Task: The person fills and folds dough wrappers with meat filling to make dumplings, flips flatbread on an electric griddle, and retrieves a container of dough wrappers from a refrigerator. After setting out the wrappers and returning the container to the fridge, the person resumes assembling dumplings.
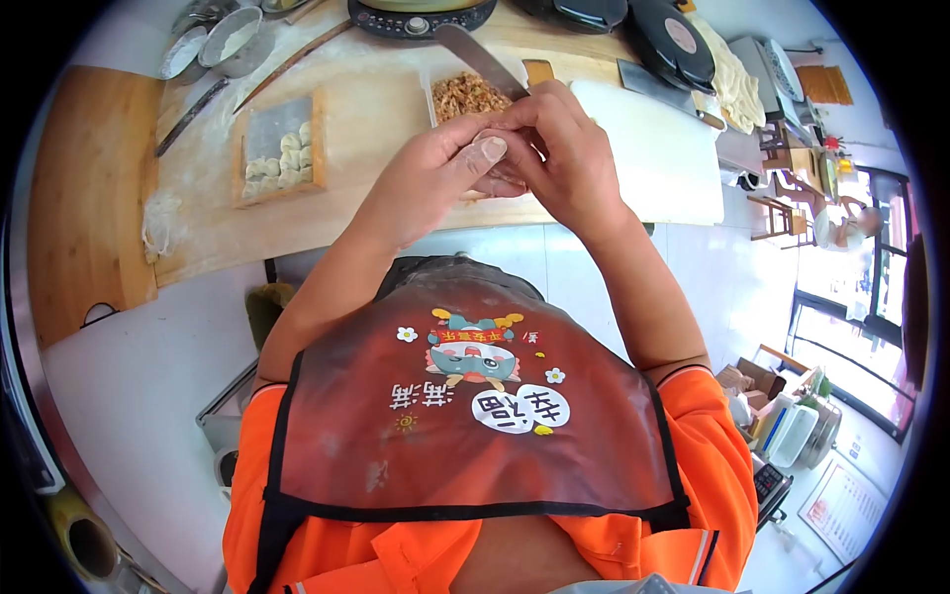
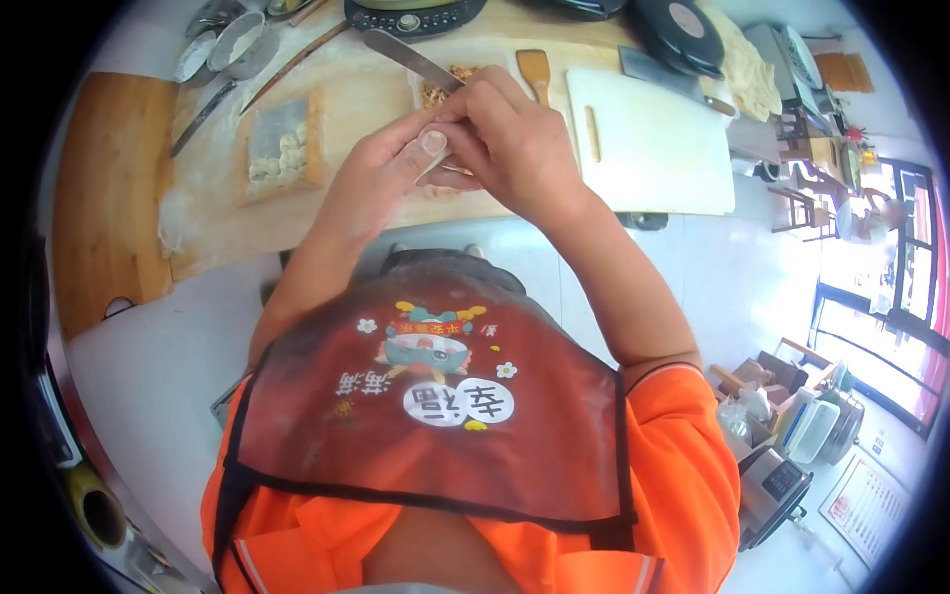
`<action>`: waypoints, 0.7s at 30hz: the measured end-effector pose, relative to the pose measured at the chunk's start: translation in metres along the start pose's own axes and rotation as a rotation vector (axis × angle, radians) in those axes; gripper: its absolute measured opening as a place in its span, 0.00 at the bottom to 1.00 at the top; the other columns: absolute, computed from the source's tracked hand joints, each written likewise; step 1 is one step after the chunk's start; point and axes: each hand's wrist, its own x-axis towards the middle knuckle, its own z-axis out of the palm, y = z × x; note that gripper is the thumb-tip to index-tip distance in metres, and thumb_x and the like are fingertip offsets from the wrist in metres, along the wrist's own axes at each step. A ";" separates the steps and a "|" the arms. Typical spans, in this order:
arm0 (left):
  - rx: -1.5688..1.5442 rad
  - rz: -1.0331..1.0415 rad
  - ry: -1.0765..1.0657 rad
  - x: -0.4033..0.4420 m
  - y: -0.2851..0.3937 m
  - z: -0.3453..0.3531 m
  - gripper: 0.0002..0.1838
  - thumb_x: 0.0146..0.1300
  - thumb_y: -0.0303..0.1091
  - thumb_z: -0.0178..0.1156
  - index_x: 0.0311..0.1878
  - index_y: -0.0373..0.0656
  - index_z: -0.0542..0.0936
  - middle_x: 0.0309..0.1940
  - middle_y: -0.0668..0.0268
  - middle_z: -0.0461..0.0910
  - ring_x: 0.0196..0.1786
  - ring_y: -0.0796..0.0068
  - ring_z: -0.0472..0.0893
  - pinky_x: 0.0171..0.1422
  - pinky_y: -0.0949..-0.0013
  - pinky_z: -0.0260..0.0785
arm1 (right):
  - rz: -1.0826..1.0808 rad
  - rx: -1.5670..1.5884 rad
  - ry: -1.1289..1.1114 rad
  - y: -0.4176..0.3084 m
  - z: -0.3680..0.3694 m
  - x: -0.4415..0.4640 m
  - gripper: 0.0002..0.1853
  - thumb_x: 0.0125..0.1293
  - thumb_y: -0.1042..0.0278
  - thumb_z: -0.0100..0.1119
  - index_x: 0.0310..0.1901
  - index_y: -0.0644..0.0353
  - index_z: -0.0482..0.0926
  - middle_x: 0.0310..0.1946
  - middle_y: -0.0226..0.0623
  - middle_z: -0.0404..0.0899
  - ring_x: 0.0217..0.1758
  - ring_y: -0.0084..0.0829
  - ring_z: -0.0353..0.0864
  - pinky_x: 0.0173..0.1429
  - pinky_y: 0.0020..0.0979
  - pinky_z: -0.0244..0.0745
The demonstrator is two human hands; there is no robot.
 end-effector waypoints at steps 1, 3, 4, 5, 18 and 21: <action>0.029 0.056 0.000 -0.002 0.006 0.000 0.24 0.78 0.38 0.50 0.67 0.29 0.67 0.54 0.55 0.77 0.53 0.67 0.82 0.59 0.65 0.79 | 0.031 0.049 0.024 -0.007 -0.001 0.006 0.07 0.61 0.75 0.67 0.40 0.59 0.79 0.33 0.35 0.76 0.31 0.32 0.82 0.33 0.32 0.76; 0.087 0.169 0.003 -0.007 0.018 0.000 0.26 0.77 0.36 0.50 0.71 0.29 0.62 0.56 0.55 0.77 0.54 0.69 0.81 0.59 0.65 0.79 | 0.092 0.151 0.068 -0.026 -0.003 0.018 0.07 0.61 0.75 0.68 0.39 0.59 0.79 0.33 0.34 0.75 0.33 0.29 0.81 0.34 0.31 0.76; 0.099 0.207 0.040 -0.009 0.024 0.002 0.28 0.77 0.35 0.51 0.72 0.29 0.60 0.57 0.55 0.76 0.54 0.69 0.81 0.59 0.66 0.79 | 0.108 0.187 0.037 -0.028 -0.004 0.023 0.07 0.61 0.75 0.68 0.39 0.60 0.80 0.33 0.34 0.75 0.34 0.29 0.81 0.35 0.30 0.75; 0.110 0.246 0.077 -0.012 0.030 0.006 0.29 0.77 0.35 0.51 0.74 0.29 0.57 0.59 0.55 0.75 0.54 0.69 0.81 0.58 0.67 0.79 | 0.126 0.223 0.003 -0.029 -0.007 0.028 0.07 0.60 0.76 0.68 0.39 0.60 0.80 0.33 0.34 0.74 0.34 0.29 0.80 0.36 0.29 0.75; 0.038 0.750 0.020 -0.021 0.023 -0.032 0.43 0.72 0.57 0.54 0.76 0.31 0.57 0.74 0.53 0.62 0.77 0.63 0.60 0.80 0.61 0.49 | 0.089 0.375 -0.002 -0.067 0.019 0.065 0.05 0.66 0.73 0.66 0.38 0.63 0.80 0.34 0.32 0.81 0.35 0.22 0.79 0.42 0.24 0.75; 0.129 0.800 0.118 -0.019 0.022 -0.037 0.34 0.76 0.52 0.49 0.71 0.31 0.64 0.69 0.52 0.68 0.73 0.62 0.66 0.79 0.58 0.51 | 0.192 0.356 -0.034 -0.068 0.030 0.061 0.06 0.65 0.72 0.67 0.38 0.63 0.79 0.32 0.32 0.81 0.33 0.21 0.79 0.40 0.23 0.74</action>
